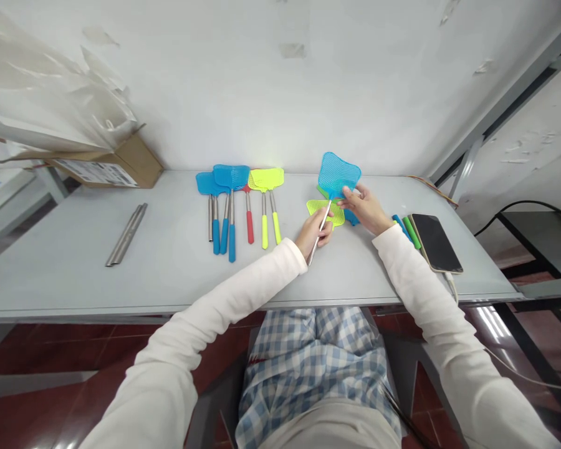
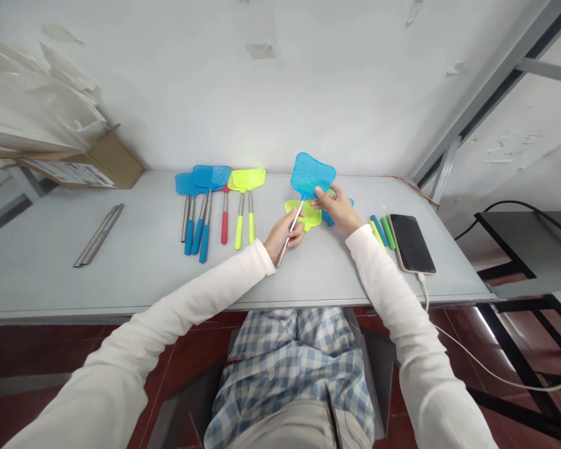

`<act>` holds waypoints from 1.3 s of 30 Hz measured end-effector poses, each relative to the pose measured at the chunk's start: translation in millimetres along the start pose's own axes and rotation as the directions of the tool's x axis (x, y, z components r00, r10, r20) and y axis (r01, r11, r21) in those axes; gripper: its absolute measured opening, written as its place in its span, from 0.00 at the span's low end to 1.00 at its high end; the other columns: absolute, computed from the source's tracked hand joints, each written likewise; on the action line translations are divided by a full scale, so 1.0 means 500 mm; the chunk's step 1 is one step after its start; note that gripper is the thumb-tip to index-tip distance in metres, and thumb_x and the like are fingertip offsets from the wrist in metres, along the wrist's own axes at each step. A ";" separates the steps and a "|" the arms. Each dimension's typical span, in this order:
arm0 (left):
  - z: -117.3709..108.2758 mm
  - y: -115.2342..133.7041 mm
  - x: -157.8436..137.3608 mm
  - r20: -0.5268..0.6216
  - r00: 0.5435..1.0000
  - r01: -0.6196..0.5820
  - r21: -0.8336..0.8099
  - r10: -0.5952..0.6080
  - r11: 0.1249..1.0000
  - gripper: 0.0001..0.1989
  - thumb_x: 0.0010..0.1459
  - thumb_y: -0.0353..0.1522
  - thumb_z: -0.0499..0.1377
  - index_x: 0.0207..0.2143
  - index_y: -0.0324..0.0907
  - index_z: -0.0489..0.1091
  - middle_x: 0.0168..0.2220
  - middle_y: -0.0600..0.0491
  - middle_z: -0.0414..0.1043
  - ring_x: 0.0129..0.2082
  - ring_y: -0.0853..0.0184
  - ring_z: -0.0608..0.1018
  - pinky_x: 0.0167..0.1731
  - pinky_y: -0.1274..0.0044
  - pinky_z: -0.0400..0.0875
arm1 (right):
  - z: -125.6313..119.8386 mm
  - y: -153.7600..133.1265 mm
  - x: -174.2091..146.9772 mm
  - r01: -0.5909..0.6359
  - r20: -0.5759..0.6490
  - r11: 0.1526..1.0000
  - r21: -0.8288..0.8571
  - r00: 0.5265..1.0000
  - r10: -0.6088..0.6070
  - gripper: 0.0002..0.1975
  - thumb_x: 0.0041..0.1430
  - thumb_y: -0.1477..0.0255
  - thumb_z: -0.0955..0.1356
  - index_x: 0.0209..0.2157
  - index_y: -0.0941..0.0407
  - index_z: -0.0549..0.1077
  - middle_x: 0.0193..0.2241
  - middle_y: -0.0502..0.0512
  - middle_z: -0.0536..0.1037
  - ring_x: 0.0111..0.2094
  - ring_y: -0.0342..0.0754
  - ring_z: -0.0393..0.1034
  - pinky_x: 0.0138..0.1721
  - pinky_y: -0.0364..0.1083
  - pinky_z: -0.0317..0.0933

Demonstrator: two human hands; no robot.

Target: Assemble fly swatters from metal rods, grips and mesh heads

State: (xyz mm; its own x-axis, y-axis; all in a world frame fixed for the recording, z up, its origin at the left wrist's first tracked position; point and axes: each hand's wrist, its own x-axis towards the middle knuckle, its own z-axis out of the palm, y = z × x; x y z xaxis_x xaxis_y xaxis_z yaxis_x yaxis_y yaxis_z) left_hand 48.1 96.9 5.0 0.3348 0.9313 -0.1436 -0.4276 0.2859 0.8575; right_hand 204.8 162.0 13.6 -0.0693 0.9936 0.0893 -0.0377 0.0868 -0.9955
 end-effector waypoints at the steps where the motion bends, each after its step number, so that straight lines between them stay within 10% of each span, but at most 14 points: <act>1: -0.002 0.006 0.002 -0.014 1.000 -0.015 -0.034 0.015 0.999 0.14 0.71 0.41 0.45 0.35 0.44 0.61 0.14 0.65 0.46 0.09 0.78 0.50 0.14 0.85 0.43 | -0.018 -0.009 -0.004 0.016 -0.017 0.993 -0.113 1.000 -0.018 0.23 0.54 0.50 0.72 0.42 0.51 0.67 0.26 0.47 0.76 0.27 0.45 0.72 0.32 0.45 0.69; 3: -0.007 0.015 0.006 -0.051 0.997 -0.054 -0.098 0.049 0.994 0.14 0.70 0.42 0.46 0.34 0.44 0.60 0.15 0.65 0.47 0.10 0.78 0.51 0.14 0.85 0.44 | -0.070 -0.031 -0.021 0.083 -0.120 0.894 -0.441 0.981 -0.151 0.17 0.62 0.54 0.66 0.43 0.51 0.67 0.28 0.50 0.77 0.29 0.47 0.72 0.33 0.46 0.67; 6: -0.012 0.021 0.008 -0.071 0.993 -0.104 -0.159 0.093 0.982 0.15 0.69 0.44 0.48 0.34 0.44 0.60 0.17 0.64 0.49 0.12 0.78 0.52 0.14 0.84 0.45 | -0.168 -0.061 -0.070 0.035 -0.140 0.468 -0.883 0.932 -0.335 0.07 0.63 0.65 0.66 0.35 0.53 0.71 0.33 0.57 0.77 0.36 0.52 0.73 0.40 0.50 0.65; 10: -0.009 0.018 0.005 -0.057 0.992 -0.124 -0.188 0.115 0.974 0.16 0.65 0.48 0.54 0.36 0.45 0.60 0.20 0.63 0.51 0.13 0.78 0.54 0.14 0.85 0.44 | -0.243 -0.062 -0.152 -0.102 -0.105 0.138 -0.985 0.994 -0.018 0.06 0.58 0.66 0.68 0.29 0.52 0.73 0.24 0.54 0.75 0.29 0.54 0.71 0.33 0.50 0.63; 15: -0.008 0.023 0.007 -0.118 0.983 -0.159 -0.138 0.143 0.978 0.13 0.68 0.44 0.53 0.38 0.44 0.63 0.23 0.61 0.58 0.17 0.77 0.63 0.15 0.84 0.49 | -0.217 -0.021 -0.208 -0.098 -0.095 -0.037 -0.994 0.992 -0.084 0.07 0.59 0.68 0.67 0.33 0.56 0.76 0.34 0.65 0.76 0.38 0.62 0.73 0.38 0.56 0.65; 25: -0.022 0.034 0.026 -0.256 0.898 -0.387 -0.069 0.358 0.920 0.09 0.67 0.39 0.56 0.37 0.43 0.64 0.26 0.57 0.71 0.28 0.73 0.78 0.31 0.81 0.66 | -0.163 0.011 -0.184 0.206 0.182 0.468 -0.859 0.979 -0.097 0.20 0.56 0.74 0.66 0.51 0.52 0.69 0.40 0.58 0.71 0.36 0.51 0.72 0.43 0.54 0.70; 30: -0.037 0.030 0.041 -0.344 0.802 -0.516 0.011 0.487 0.857 0.13 0.65 0.42 0.58 0.38 0.44 0.61 0.28 0.56 0.74 0.32 0.71 0.80 0.35 0.79 0.70 | -0.152 0.010 -0.167 0.200 0.168 0.384 -0.902 0.979 -0.115 0.06 0.56 0.70 0.69 0.36 0.55 0.74 0.37 0.60 0.76 0.39 0.56 0.74 0.45 0.56 0.68; 39: -0.052 0.022 0.060 -0.397 0.731 -0.596 0.024 0.555 0.803 0.21 0.60 0.50 0.60 0.37 0.44 0.60 0.29 0.55 0.76 0.30 0.69 0.82 0.34 0.77 0.72 | -0.049 -0.031 -0.121 0.476 0.309 0.371 -0.797 0.850 -0.427 0.10 0.66 0.68 0.66 0.44 0.54 0.78 0.37 0.59 0.79 0.38 0.54 0.73 0.41 0.51 0.66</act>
State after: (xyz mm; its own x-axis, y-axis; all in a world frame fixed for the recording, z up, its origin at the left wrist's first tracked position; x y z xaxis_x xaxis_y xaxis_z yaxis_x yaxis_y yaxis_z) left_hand 31.8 133.8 -2.6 -0.3253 0.9293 0.1749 -0.5223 -0.3307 0.7860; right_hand 234.2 102.5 22.8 -0.3505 0.7850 0.5108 0.7477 0.5630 -0.3521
